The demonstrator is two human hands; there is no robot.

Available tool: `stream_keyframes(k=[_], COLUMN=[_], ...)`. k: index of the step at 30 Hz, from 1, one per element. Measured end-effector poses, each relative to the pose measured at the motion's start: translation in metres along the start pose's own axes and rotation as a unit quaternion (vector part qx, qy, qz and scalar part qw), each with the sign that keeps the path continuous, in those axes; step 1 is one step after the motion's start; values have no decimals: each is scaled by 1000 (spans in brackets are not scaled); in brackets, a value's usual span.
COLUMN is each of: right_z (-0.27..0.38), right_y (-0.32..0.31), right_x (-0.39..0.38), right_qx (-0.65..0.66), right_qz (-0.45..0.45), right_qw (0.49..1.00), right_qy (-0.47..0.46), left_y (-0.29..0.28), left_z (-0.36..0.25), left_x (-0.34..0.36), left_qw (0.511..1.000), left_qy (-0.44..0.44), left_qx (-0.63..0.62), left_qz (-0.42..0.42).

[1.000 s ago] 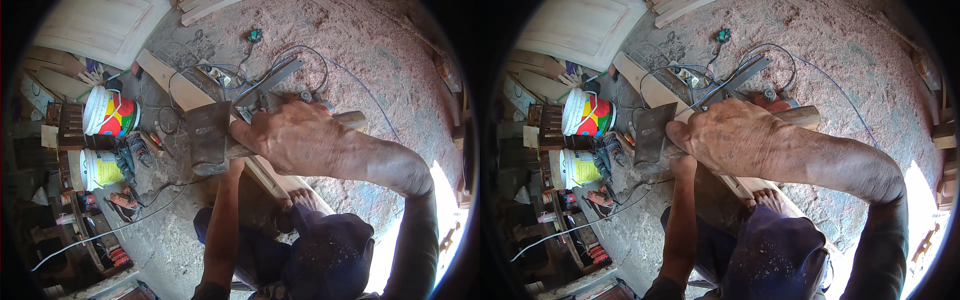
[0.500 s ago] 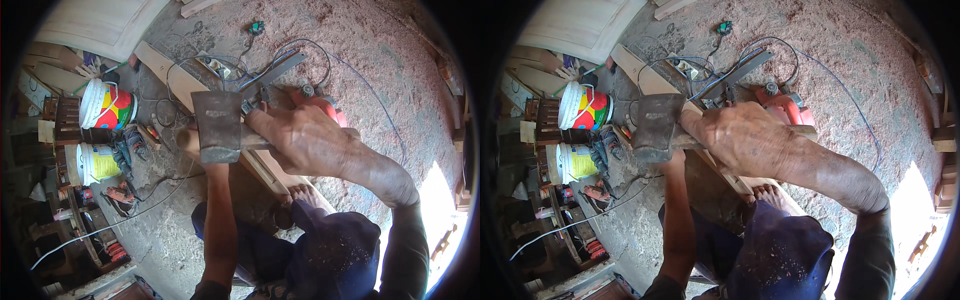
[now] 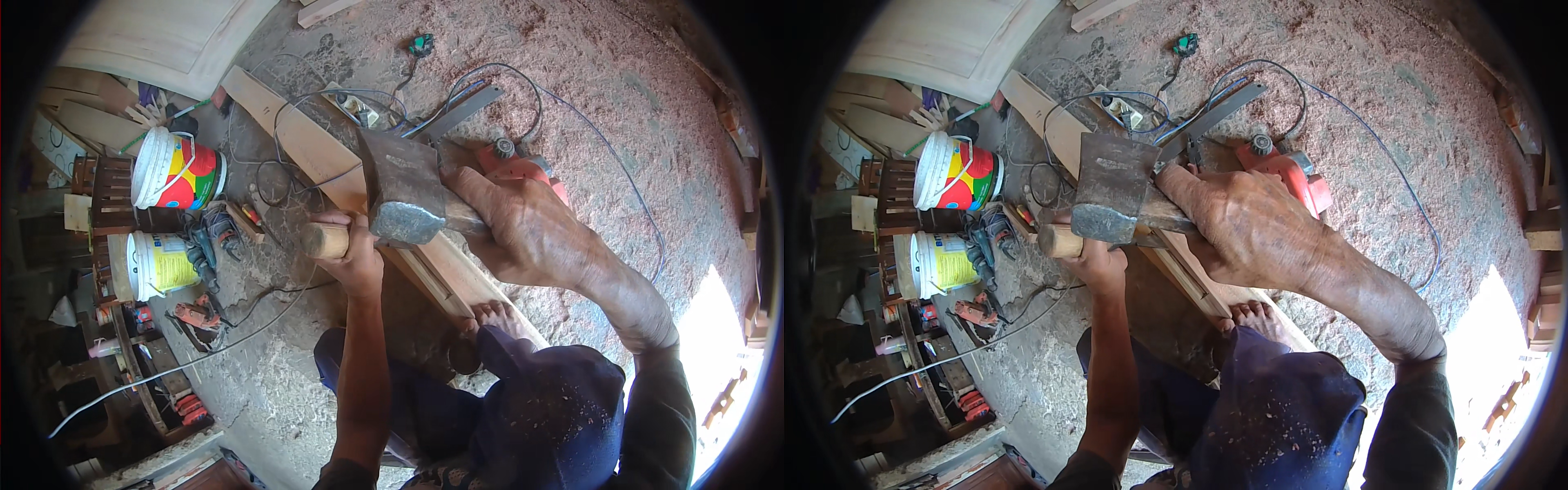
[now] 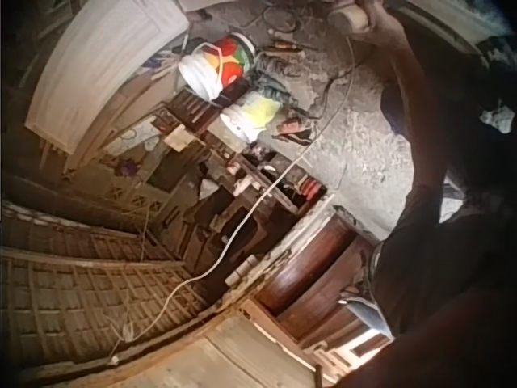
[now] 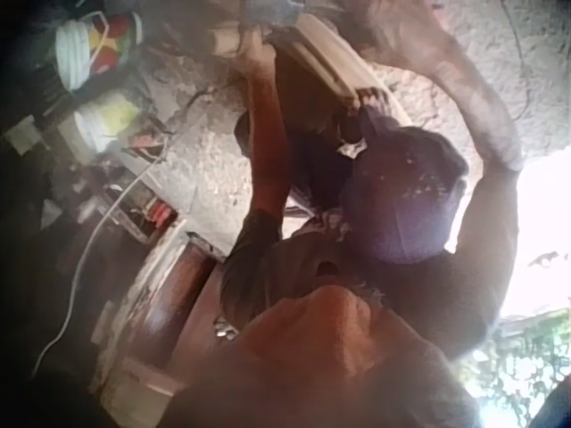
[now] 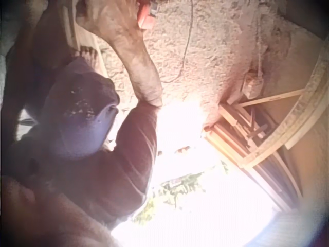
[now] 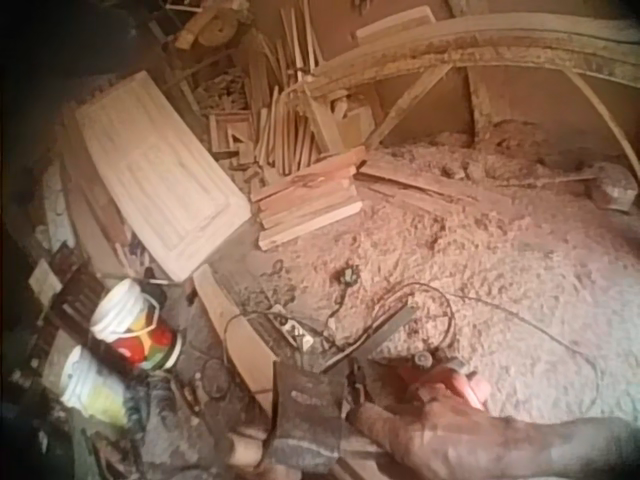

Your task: The person uses an axe and a mallet to carve and shape a piece of wood, marks it with a pencil, and works on a wooden assembly by hand.

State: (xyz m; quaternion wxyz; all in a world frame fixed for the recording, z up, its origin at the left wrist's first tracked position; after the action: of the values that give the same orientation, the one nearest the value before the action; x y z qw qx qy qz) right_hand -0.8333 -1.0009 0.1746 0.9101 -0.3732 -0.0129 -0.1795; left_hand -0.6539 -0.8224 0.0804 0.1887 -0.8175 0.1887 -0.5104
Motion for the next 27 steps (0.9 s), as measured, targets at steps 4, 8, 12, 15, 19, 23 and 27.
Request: stream_keyframes(k=[4,8,12,15,19,23,27], right_z=[-1,7,41,62,51,64,69], right_y=[6,4,-20,-25,-10,-22,-18], right_x=[2,3,16,27,17,30,28], right_qx=[-9,-40,-73,-101,-260,-242,-179], right_qz=[28,5,43,34,82,97,39], right_qw=[1000,999,995,987,955,957,976], right_qy=[10,-33,-58,-122,-121,-123,-121], left_y=[0,5,13,14,38,24,18], left_z=[7,10,23,28,23,28,18], left_x=[-10,-26,-43,-47,-55,-60,-65], left_qw=[1000,1000,999,999,996,995,991], left_qy=[-11,-15,38,28,41,13,-67], left_qx=[6,3,27,-13,-30,-35,-107], left_qz=[0,-6,27,42,69,88,51])
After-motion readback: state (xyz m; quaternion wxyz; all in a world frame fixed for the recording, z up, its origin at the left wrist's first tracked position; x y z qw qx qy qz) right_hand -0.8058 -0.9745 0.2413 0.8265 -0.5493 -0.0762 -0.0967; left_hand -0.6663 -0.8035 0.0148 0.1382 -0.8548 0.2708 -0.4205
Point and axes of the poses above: each hand's wrist, its own x-axis towards the middle knuckle, its own y-axis out of the palm, z = x × y, the point moved 3 cm from there along x, towards the middle knuckle, and after that the axes turned 8 degrees about y, right-handed, at the moved point
